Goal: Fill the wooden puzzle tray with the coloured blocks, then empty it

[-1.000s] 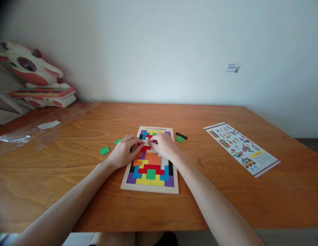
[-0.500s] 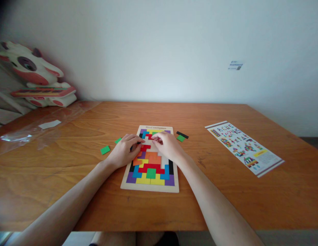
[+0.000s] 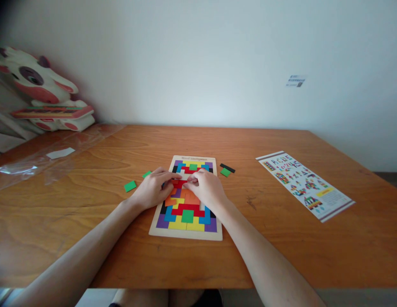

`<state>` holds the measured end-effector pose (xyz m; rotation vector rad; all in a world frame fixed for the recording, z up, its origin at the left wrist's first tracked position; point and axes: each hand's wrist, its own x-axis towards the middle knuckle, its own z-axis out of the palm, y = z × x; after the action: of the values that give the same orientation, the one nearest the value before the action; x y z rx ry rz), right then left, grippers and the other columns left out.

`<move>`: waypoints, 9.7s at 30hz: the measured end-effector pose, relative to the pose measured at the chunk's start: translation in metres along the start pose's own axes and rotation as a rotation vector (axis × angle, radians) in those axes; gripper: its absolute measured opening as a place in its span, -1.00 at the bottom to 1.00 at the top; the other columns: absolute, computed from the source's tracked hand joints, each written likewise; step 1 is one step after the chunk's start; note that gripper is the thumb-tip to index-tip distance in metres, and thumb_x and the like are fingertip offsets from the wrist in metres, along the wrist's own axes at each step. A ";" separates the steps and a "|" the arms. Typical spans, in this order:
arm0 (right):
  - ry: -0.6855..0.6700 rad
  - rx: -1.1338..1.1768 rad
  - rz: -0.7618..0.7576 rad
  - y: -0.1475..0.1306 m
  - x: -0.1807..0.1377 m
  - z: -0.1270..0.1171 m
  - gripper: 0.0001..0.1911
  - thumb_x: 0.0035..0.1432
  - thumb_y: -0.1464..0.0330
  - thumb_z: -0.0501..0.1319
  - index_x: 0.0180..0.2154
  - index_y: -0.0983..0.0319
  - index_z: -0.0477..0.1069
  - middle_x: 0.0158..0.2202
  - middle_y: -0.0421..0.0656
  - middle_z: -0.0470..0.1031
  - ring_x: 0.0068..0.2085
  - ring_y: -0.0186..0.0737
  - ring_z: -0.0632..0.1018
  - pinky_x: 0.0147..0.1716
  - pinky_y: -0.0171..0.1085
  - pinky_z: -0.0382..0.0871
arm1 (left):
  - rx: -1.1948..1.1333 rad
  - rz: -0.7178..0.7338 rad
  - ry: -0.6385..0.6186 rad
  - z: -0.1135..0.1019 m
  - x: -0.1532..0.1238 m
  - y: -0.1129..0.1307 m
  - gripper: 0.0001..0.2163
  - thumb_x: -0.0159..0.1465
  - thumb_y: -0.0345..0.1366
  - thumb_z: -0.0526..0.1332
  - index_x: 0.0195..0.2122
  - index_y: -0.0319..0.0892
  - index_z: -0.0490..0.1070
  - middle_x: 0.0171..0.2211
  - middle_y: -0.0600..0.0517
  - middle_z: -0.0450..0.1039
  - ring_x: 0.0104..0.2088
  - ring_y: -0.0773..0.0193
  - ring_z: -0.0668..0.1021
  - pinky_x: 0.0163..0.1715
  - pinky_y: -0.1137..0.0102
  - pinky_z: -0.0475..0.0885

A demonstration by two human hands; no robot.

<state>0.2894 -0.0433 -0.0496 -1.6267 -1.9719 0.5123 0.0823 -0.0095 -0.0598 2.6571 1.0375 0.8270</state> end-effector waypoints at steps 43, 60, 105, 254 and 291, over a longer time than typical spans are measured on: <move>0.442 0.694 0.145 0.054 0.025 -0.015 -0.65 -0.03 0.11 0.39 -0.30 0.21 0.46 -0.30 -0.03 0.63 -0.25 -0.09 0.62 -0.20 -0.11 0.49 | 0.046 0.003 -0.019 0.000 0.002 -0.009 -0.68 0.40 -0.34 0.00 0.08 -0.25 0.43 -0.01 -0.16 0.55 -0.01 0.06 0.55 0.08 0.12 0.46; 0.576 0.141 0.298 0.097 0.018 -0.045 -0.71 0.12 0.24 0.20 -0.21 0.26 0.58 -0.27 0.00 0.66 -0.29 -0.05 0.62 -0.22 -0.11 0.47 | 0.085 0.001 -0.037 -0.007 0.002 -0.011 -0.63 0.43 -0.27 -0.04 0.14 -0.27 0.39 0.12 -0.22 0.46 0.12 0.00 0.48 0.15 0.02 0.38; -0.288 1.117 0.110 -0.007 -0.001 -0.004 -0.65 0.09 0.18 0.35 -0.07 0.13 0.50 -0.16 -0.13 0.61 -0.21 -0.20 0.62 -0.19 -0.18 0.54 | -0.382 0.074 0.280 -0.019 0.001 0.023 -0.70 0.12 -0.14 0.42 -0.16 -0.12 0.54 -0.22 -0.06 0.62 -0.18 0.14 0.61 -0.12 0.20 0.54; 0.346 -0.015 0.149 0.138 0.017 -0.047 -0.74 0.11 0.19 0.31 -0.25 0.22 0.60 -0.22 0.03 0.66 -0.26 -0.01 0.65 -0.20 -0.07 0.53 | 0.286 0.001 -0.132 -0.055 -0.020 -0.060 -0.64 0.34 -0.29 0.02 0.03 -0.14 0.53 -0.05 -0.07 0.60 -0.03 0.05 0.59 0.04 0.16 0.49; 0.659 0.112 0.267 0.132 0.022 -0.038 -0.68 0.06 0.11 0.21 -0.30 0.22 0.49 -0.37 -0.04 0.59 -0.32 -0.07 0.57 -0.21 -0.10 0.45 | 0.038 0.081 0.043 -0.011 -0.003 -0.021 -0.72 0.41 -0.29 0.04 0.05 -0.18 0.44 0.05 -0.14 0.49 0.03 0.09 0.51 0.09 0.12 0.41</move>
<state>0.4127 0.0035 -0.0946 -1.7125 -1.2354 0.1402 0.0623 0.0039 -0.0595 2.7409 0.9700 0.8928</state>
